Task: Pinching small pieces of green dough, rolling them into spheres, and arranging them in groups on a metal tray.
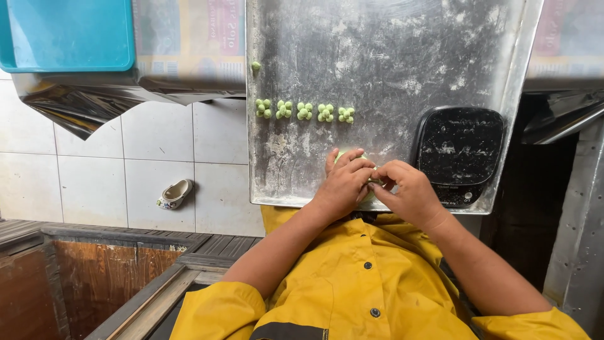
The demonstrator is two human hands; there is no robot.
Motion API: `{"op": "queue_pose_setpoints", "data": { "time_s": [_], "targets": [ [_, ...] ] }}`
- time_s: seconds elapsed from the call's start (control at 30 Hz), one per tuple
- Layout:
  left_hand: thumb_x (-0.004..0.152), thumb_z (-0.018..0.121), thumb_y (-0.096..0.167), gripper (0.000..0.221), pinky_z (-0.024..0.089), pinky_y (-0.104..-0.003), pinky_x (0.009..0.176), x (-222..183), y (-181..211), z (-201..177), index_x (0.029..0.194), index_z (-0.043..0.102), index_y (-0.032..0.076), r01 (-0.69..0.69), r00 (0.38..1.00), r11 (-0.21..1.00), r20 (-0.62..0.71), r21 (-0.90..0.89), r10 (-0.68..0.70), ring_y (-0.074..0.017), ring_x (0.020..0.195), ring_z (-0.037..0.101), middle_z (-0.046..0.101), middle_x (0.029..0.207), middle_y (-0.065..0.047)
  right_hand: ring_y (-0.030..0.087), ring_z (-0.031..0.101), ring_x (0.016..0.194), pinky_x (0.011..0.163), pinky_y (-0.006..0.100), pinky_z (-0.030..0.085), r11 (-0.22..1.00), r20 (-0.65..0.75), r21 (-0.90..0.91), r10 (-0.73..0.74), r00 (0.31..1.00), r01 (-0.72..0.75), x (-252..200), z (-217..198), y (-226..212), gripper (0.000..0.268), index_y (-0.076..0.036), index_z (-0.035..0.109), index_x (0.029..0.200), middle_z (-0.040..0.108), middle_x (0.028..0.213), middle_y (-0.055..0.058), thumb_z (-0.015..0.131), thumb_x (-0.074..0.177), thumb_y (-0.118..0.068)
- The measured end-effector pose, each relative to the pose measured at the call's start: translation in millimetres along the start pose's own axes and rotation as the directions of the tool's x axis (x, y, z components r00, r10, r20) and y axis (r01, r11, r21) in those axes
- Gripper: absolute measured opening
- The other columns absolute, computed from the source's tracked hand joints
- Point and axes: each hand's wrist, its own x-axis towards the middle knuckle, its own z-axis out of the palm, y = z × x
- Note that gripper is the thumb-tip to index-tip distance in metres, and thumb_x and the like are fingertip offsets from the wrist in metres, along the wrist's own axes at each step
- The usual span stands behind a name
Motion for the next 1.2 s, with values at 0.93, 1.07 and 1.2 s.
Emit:
{"op": "queue_pose_setpoints", "data": {
  "time_s": [0.93, 1.07, 1.2],
  "targets": [
    [0.096, 0.059, 0.038, 0.014, 0.013, -0.061, 0.117, 8, 20, -41, 0.101, 0.067, 0.027, 0.017, 0.995, 0.997, 0.097, -0.069, -0.01, -0.0245, 0.136, 0.047, 0.065, 0.118, 0.003, 0.01, 0.062, 0.063, 0.059, 0.028, 0.056, 0.939, 0.165, 0.216, 0.234, 0.958, -0.267, 0, -22, 10, 0.009, -0.005, 0.076, 0.085, 0.067, 0.068, 0.004, 0.073, 0.077, -0.002],
    [0.094, 0.059, 0.036, 0.014, 0.012, -0.06, 0.118, 10, 17, -42, 0.104, 0.065, 0.028, 0.039, 0.988, 0.998, 0.15, -0.042, -0.032, -0.0238, 0.138, 0.045, 0.064, 0.121, 0.003, 0.019, 0.068, 0.06, 0.056, 0.033, 0.058, 0.639, 0.304, 0.61, 0.356, 0.884, -0.468, -8, -30, 31, 0.012, 0.006, 0.069, 0.09, 0.065, 0.07, 0.013, 0.07, 0.077, 0.008],
    [0.083, 0.065, 0.032, 0.044, 0.009, -0.06, 0.119, 12, 25, -57, 0.126, 0.061, 0.023, 0.068, 0.979, 0.993, 0.198, -0.1, -0.047, -0.0255, 0.141, 0.044, 0.063, 0.129, -0.001, 0.016, 0.07, 0.073, 0.066, 0.029, 0.057, 0.696, 0.186, 0.619, 0.319, 0.929, -0.363, 12, -32, 14, 0.014, 0.008, 0.07, 0.101, 0.067, 0.08, 0.012, 0.073, 0.088, 0.005]
  ]
}}
